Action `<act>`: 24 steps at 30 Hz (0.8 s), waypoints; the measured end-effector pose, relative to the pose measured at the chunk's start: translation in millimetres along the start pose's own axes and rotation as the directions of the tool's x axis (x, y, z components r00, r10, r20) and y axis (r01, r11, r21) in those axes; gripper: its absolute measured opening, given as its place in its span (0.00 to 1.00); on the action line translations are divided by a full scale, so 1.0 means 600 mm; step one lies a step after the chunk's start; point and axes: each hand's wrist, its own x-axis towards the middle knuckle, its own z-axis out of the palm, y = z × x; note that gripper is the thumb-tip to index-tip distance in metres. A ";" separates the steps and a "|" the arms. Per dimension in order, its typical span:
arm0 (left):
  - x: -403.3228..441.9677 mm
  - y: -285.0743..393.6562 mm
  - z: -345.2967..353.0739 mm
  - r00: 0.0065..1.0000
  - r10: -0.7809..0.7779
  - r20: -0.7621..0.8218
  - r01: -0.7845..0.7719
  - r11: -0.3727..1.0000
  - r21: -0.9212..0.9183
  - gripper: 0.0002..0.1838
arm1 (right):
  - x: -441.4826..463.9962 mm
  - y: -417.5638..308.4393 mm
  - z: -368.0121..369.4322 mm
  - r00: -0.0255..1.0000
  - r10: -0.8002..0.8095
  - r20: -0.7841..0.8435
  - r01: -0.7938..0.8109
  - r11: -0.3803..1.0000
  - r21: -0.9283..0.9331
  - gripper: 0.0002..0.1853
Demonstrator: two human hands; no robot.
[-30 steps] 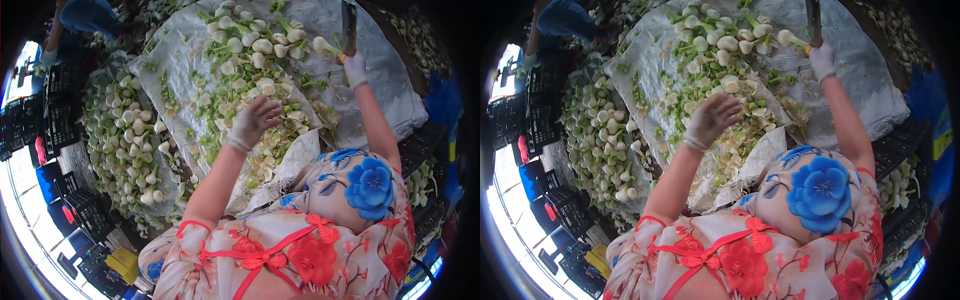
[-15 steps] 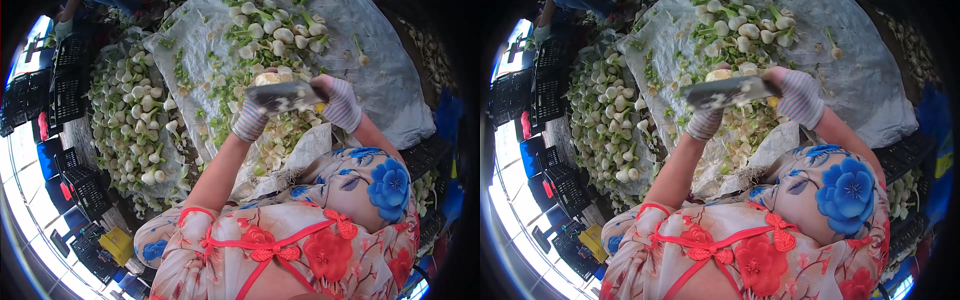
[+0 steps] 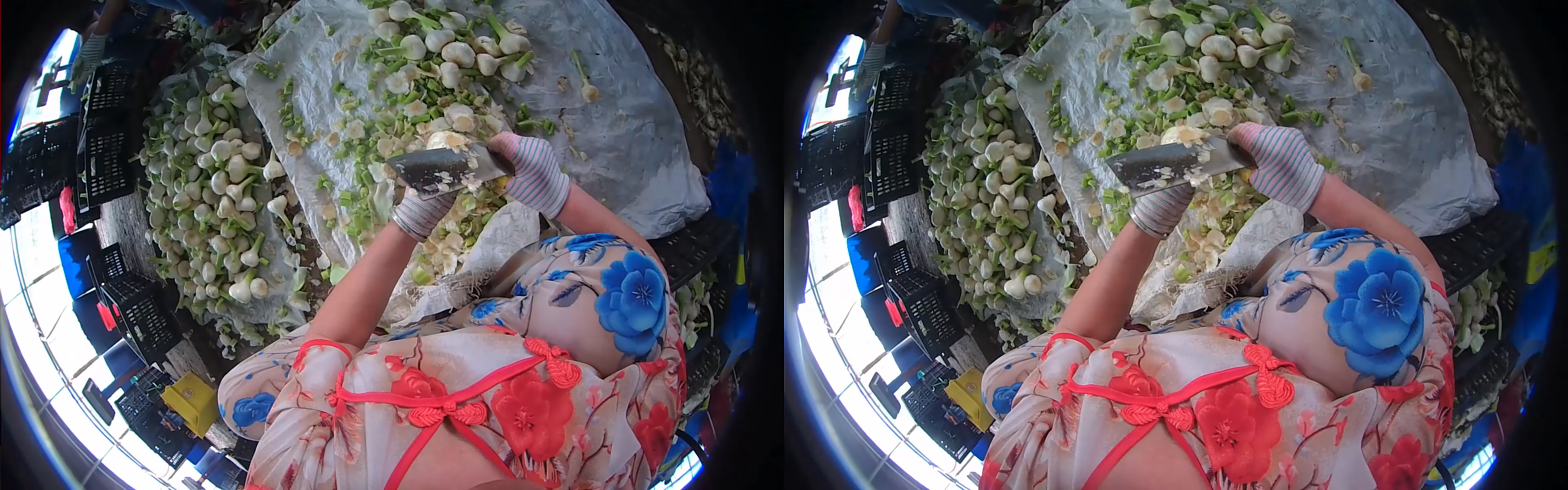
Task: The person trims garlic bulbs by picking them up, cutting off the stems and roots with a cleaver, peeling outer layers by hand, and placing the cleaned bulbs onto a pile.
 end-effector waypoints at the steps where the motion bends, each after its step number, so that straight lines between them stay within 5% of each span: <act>1: 0.000 -0.005 0.004 1.000 -0.005 0.003 0.005 1.000 0.001 0.13 | -0.002 -0.002 0.002 1.000 0.020 0.004 -0.020 0.999 -0.041 0.17; 4: 0.016 -0.016 0.015 0.992 -0.124 -0.002 0.106 0.855 -0.507 0.18 | -0.012 0.028 0.018 0.981 0.192 -0.016 -0.193 0.980 -0.057 0.12; 5: 0.027 -0.018 0.016 0.989 -0.151 0.008 0.120 0.749 -0.652 0.20 | -0.032 0.107 0.050 0.900 0.436 0.021 -0.429 0.892 -0.142 0.07; 8: 0.063 -0.043 0.005 0.977 -0.203 -0.069 0.125 0.800 -0.587 0.20 | -0.028 0.129 0.038 0.923 0.379 -0.074 -0.382 0.923 -0.036 0.07; 11: 0.067 0.006 -0.054 0.933 -0.360 -0.015 0.229 0.625 -0.746 0.22 | -0.059 0.110 0.052 0.910 0.368 -0.193 -0.342 0.927 0.154 0.08; 14: 0.083 0.002 -0.041 0.869 -0.486 0.091 0.204 0.183 -0.962 0.27 | -0.036 0.041 0.024 0.951 0.191 -0.245 -0.156 0.975 0.157 0.12; 16: 0.075 0.035 -0.037 0.823 -0.450 0.348 0.263 -0.240 -0.934 0.27 | -0.022 0.024 0.023 0.991 -0.108 -0.079 0.091 0.978 -0.190 0.19; 17: 0.076 0.042 -0.029 0.785 -0.542 0.300 0.294 -0.101 -0.951 0.30 | -0.018 0.030 0.031 0.986 -0.130 -0.101 0.104 0.969 -0.226 0.23; 18: 0.072 0.044 -0.035 0.824 -0.417 0.383 0.376 -0.103 -0.921 0.32 | -0.012 0.030 0.029 0.986 -0.130 -0.102 0.104 0.969 -0.222 0.23; 20: 0.074 0.062 -0.005 0.847 -0.504 0.169 0.148 -0.081 -0.986 0.25 | 0.000 0.028 0.021 0.987 -0.120 -0.107 0.092 0.968 -0.232 0.21; 21: 0.071 0.013 0.009 0.828 -0.484 0.281 0.185 -0.238 -0.954 0.22 | 0.002 0.027 0.018 0.991 -0.107 -0.084 0.084 0.966 -0.244 0.21; 24: 0.070 -0.012 0.019 0.895 -0.380 0.231 0.123 -0.287 -0.950 0.21 | -0.002 0.046 0.020 0.988 -0.095 -0.122 0.062 0.966 -0.249 0.19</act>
